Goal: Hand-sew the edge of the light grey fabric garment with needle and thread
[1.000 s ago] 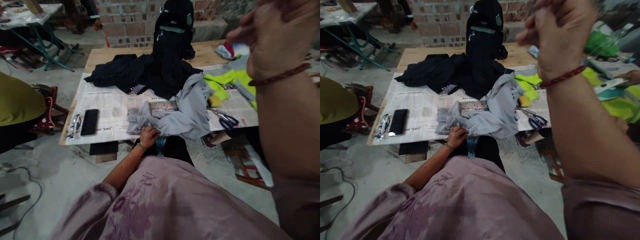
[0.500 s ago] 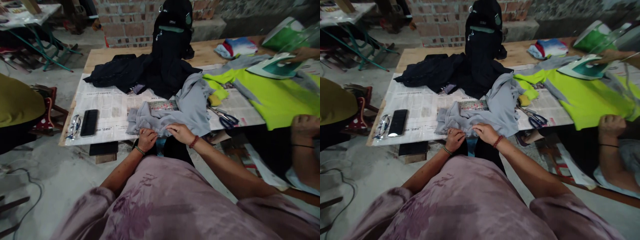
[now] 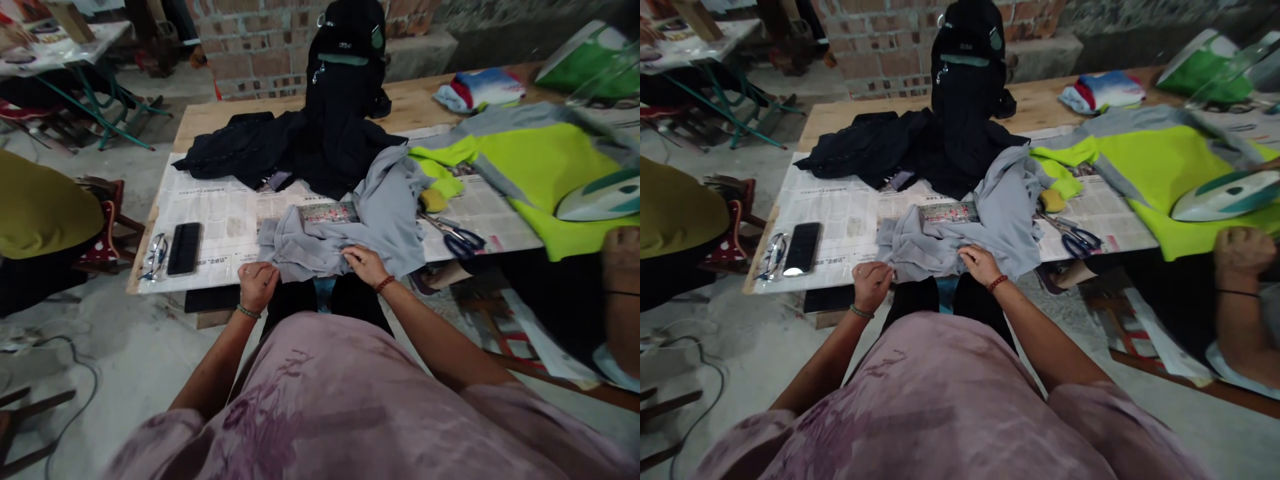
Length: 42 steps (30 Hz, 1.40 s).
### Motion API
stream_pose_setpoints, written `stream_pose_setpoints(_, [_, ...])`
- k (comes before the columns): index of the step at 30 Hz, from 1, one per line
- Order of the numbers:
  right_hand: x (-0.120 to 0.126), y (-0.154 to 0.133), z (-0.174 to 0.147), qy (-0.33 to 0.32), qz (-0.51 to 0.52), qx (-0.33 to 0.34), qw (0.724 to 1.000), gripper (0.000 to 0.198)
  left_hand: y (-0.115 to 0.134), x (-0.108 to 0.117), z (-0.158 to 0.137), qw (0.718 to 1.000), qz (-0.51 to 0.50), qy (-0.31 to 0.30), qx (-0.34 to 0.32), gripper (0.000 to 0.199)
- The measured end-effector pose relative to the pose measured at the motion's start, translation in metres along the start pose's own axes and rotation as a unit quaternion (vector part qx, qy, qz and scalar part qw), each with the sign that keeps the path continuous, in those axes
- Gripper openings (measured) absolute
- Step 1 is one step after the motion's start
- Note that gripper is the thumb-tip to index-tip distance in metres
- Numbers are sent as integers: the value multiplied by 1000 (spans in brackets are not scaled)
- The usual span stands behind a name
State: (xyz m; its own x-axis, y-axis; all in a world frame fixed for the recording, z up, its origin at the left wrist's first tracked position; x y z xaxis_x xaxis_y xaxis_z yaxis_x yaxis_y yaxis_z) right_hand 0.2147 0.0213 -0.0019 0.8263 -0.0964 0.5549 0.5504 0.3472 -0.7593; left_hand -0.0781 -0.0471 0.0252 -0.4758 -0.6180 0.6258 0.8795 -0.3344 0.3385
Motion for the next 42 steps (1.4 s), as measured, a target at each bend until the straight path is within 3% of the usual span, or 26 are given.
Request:
stream_pose_setpoints(6, [-2, 6, 0, 11, 21, -1, 1000, 21, 1, -15, 33, 988, 51, -100, 109, 18])
stream_pose_setpoints(14, [0, 4, 2, 4, 58, -62, 996, 23, 12, -44, 60, 952, 12, -225, 209, 42])
stream_pose_setpoints(19, [1, 3, 3, -2, 61, -58, 996, 23, 9, -46, 55, 951, -4, -208, 229, 46])
stream_pose_setpoints(22, [1, 3, 4, 3, 64, -65, 996, 23, 6, -47, 53, 940, -37, -212, 265, 50])
stream_pose_setpoints(24, [1, 3, 4, 6, 65, -62, 996, 23, 8, -44, 55, 933, -75, -184, 300, 50])
stream_pose_setpoints(27, [1, 4, 4, 9, 66, -54, 996, 23, 15, -31, 57, 909, -151, -129, 366, 49])
stream_pose_setpoints(29, [0, 5, 4, 9, 66, -53, 996, 23, 20, -20, 52, 886, -195, -125, 403, 51])
stream_pose_setpoints(33, [1, 4, 3, 9, 66, -59, 996, 22, 22, -5, 23, 853, -225, -134, 452, 55])
stream_pose_setpoints(38, [3, 3, 2, 3, 62, -59, 996, 21, 15, -6, -22, 845, -173, -115, 492, 38])
stream_pose_setpoints(40, [4, 3, 3, 4, 59, -57, 997, 22, 17, -7, -33, 826, -183, -84, 527, 29])
stream_pose_setpoints(42, [4, 3, 3, 6, 57, -55, 997, 22, 21, -5, -39, 773, -213, -63, 594, 22])
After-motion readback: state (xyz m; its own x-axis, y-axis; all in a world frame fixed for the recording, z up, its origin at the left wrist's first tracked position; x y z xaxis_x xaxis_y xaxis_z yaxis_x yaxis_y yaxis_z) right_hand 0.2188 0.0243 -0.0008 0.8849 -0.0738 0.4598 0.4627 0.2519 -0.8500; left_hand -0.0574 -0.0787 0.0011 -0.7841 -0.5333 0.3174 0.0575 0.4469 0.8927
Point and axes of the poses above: each hand's wrist, its own z-axis towards the middle knuckle, its own x-axis out of the back of the hand, y = z × x, the point moved 2 cm from there along z, towards the middle knuckle, and after that the axes turned 12 degrees about y, right-handed, at the moved point
